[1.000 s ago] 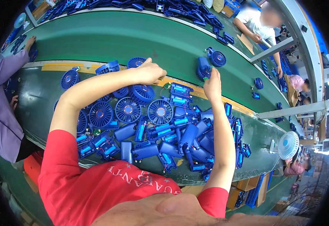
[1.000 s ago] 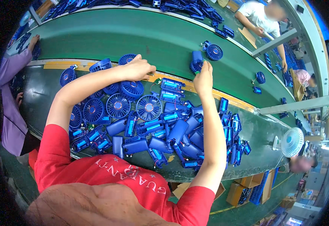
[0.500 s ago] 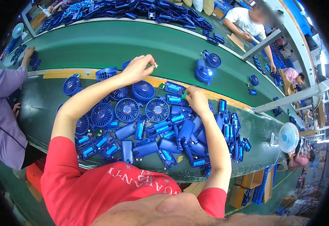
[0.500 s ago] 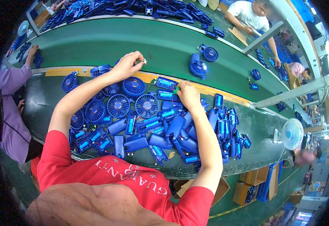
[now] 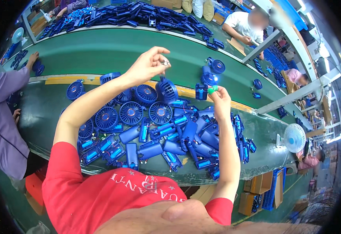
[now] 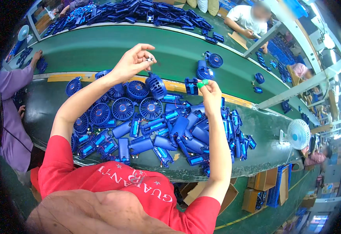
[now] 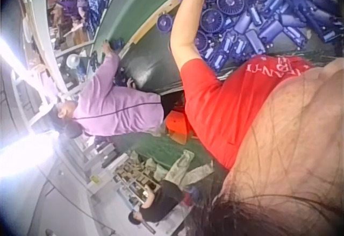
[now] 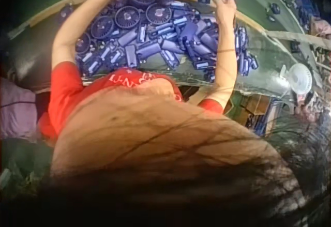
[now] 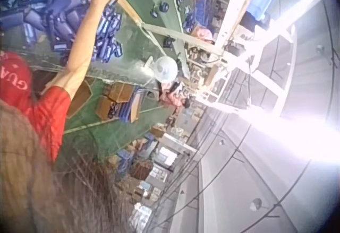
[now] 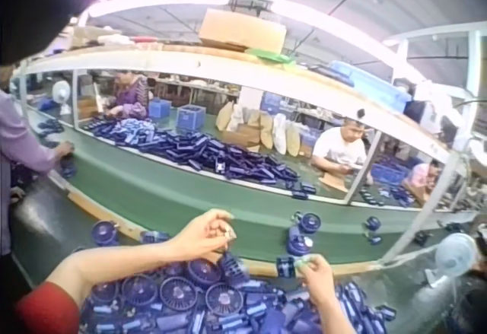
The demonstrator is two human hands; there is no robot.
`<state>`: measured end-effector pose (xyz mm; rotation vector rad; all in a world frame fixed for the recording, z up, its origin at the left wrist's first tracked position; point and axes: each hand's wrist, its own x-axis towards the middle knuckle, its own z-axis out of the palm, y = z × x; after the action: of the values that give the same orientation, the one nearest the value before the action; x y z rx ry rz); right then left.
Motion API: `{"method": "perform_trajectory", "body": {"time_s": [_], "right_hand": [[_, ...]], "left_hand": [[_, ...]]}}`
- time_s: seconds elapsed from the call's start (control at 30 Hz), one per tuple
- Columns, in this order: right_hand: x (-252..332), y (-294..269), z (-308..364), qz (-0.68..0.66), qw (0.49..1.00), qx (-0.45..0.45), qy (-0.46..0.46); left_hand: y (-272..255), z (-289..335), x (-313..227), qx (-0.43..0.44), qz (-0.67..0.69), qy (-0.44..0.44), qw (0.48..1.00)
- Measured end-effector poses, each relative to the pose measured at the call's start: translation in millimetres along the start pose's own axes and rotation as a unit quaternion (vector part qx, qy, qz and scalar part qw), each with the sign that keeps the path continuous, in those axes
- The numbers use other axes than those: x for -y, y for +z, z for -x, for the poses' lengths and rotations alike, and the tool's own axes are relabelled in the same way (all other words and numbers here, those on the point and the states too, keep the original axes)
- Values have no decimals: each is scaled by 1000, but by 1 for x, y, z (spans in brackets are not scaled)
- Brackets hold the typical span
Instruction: The person assembles small blue portable fans on a green factory table. They pick up fan bodies and circular grilles, insert a small green component into the body, and attach the grille to complete the unit. The process is repeated continuously with parts drawn from a large pile on the table.
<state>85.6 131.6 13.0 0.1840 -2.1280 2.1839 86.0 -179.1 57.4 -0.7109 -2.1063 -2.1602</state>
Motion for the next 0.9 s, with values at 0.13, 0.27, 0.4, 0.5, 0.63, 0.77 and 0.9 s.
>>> {"method": "perform_trajectory", "body": {"time_s": [0.13,0.27,0.4,0.5,0.63,0.77,0.9], "right_hand": [[7,-4,18,-95,995,-13,23],[45,10,50,-55,997,14,43],[63,18,75,-21,998,55,-1],[75,26,88,13,996,82,-15],[87,35,98,-20,994,103,-23],[92,34,104,-13,993,115,-14],[96,38,107,23,992,119,-28]], "left_hand": [[26,7,-20,98,63,-100,988],[50,15,-31,159,128,-147,968],[63,18,-37,179,144,-174,958],[72,22,-35,201,175,-185,946],[80,26,-43,218,247,-222,918],[81,29,-43,228,283,-251,897],[82,35,-42,225,250,-245,909]]}}
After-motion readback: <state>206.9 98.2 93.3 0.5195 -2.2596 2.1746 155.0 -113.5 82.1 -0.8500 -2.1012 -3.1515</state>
